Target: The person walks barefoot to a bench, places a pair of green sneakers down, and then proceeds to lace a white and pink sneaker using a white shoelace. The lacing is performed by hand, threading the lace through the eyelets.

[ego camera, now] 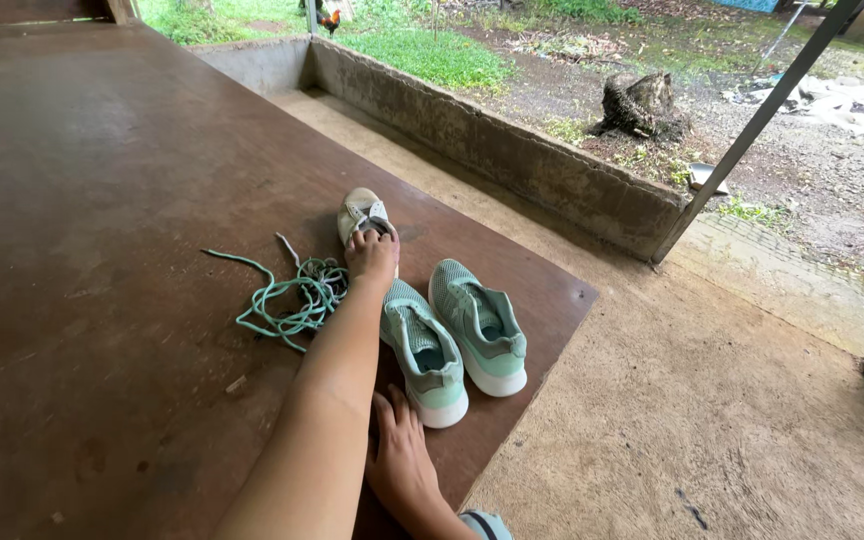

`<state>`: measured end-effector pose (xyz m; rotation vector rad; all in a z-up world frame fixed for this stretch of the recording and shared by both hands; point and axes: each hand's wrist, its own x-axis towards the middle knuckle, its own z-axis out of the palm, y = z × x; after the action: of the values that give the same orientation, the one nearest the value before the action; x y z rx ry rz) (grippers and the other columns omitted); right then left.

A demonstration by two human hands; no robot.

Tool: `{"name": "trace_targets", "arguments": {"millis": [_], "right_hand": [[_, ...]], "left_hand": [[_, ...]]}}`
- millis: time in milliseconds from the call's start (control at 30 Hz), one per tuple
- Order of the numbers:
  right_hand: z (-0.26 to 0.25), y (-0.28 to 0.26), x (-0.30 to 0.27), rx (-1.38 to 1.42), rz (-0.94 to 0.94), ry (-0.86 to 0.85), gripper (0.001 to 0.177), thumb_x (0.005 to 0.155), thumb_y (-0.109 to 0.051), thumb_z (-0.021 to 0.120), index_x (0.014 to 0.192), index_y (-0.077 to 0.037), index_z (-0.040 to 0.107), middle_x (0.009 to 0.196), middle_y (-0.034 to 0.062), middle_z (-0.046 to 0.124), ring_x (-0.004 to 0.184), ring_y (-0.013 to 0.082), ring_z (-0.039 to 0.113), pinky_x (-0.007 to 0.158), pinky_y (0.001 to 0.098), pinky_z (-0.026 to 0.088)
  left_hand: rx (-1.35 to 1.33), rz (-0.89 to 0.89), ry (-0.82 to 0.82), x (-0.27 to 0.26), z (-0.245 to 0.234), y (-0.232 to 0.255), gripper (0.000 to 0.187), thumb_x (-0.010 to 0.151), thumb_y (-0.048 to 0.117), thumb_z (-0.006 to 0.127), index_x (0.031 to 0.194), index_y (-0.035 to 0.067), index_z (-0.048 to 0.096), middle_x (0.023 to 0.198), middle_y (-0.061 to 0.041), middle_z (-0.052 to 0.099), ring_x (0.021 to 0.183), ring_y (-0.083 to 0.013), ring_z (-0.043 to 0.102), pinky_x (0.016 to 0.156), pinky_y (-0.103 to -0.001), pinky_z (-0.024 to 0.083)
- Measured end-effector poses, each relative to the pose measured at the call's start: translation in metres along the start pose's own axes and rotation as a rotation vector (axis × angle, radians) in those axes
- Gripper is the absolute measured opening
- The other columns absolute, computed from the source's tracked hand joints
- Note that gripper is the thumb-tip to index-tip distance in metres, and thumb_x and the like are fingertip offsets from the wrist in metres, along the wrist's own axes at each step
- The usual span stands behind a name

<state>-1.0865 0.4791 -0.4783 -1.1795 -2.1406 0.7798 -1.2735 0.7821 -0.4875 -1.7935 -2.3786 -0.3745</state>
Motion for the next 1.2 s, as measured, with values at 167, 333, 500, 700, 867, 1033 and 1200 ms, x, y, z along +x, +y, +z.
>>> {"name": "trace_targets", "arguments": {"millis": [167,333,500,700,867,1033,1200], "right_hand": [[-0.003,0.0,0.001,0.045,0.017,0.02,0.076,0.086,-0.013,0.066,0.153,-0.005,0.031,0.156,0.0248,0.033,0.145,0.0439,0.031,0.118,0.0478,0.028],[-0.004,-0.005,0.0,0.024,0.039,0.014,0.08,0.088,-0.015,0.067,0.155,-0.005,0.025,0.156,0.0239,0.033,0.144,0.0439,0.031,0.118,0.0475,0.028],[0.004,0.003,-0.003,-0.013,0.019,0.053,0.079,0.088,-0.015,0.067,0.155,-0.006,0.026,0.155,0.0255,0.033,0.143,0.0456,0.033,0.118,0.0479,0.028],[0.036,0.039,0.002,-0.275,-0.163,0.219,0.073,0.088,-0.025,0.066,0.147,0.003,0.034,0.139,0.0327,0.046,0.126,0.0499,0.046,0.109,0.0526,0.038],[0.055,0.065,0.004,-0.13,-0.065,0.205,0.038,0.093,-0.034,0.063,0.117,-0.005,0.062,0.107,0.0258,0.068,0.088,0.0454,0.067,0.075,0.0533,0.056],[0.055,0.07,0.009,-0.207,-0.093,0.157,0.05,0.09,-0.031,0.067,0.124,0.004,0.054,0.114,0.0341,0.059,0.101,0.0504,0.061,0.088,0.0533,0.053],[0.037,0.053,-0.001,-0.129,-0.204,0.206,0.077,0.085,-0.018,0.07,0.151,0.003,0.036,0.135,0.0367,0.049,0.123,0.0528,0.051,0.106,0.0533,0.043]], "left_hand": [[-0.077,-0.031,-0.005,0.016,0.001,-0.011,0.03,0.099,0.028,0.057,0.125,0.017,0.066,0.132,-0.006,0.065,0.129,-0.0297,0.055,0.104,-0.053,0.045],[-0.304,-0.151,-0.066,0.005,-0.017,-0.019,0.021,0.095,0.034,0.064,0.108,0.019,0.071,0.118,-0.012,0.072,0.115,-0.0317,0.065,0.104,-0.056,0.041],[-0.401,0.052,0.32,-0.047,-0.072,-0.024,0.023,0.07,0.018,0.084,0.082,0.011,0.066,0.092,-0.009,0.071,0.097,-0.0352,0.066,0.085,-0.057,0.042],[-0.465,0.273,0.542,-0.152,-0.178,-0.055,0.026,0.067,0.005,0.084,0.078,0.009,0.061,0.079,-0.006,0.069,0.086,-0.0313,0.067,0.08,-0.049,0.044],[-0.497,0.311,0.496,-0.249,-0.252,-0.094,0.035,0.06,0.001,0.088,0.08,0.003,0.058,0.081,-0.009,0.066,0.081,-0.0315,0.063,0.073,-0.044,0.048],[-0.425,0.284,0.383,-0.339,-0.284,-0.115,0.038,0.057,0.004,0.09,0.078,0.003,0.059,0.077,-0.008,0.066,0.077,-0.0315,0.062,0.072,-0.045,0.046],[-0.448,0.232,0.192,-0.406,-0.283,-0.121,0.033,0.061,0.005,0.088,0.078,0.006,0.06,0.076,-0.006,0.065,0.077,-0.0288,0.064,0.073,-0.042,0.046]]}}
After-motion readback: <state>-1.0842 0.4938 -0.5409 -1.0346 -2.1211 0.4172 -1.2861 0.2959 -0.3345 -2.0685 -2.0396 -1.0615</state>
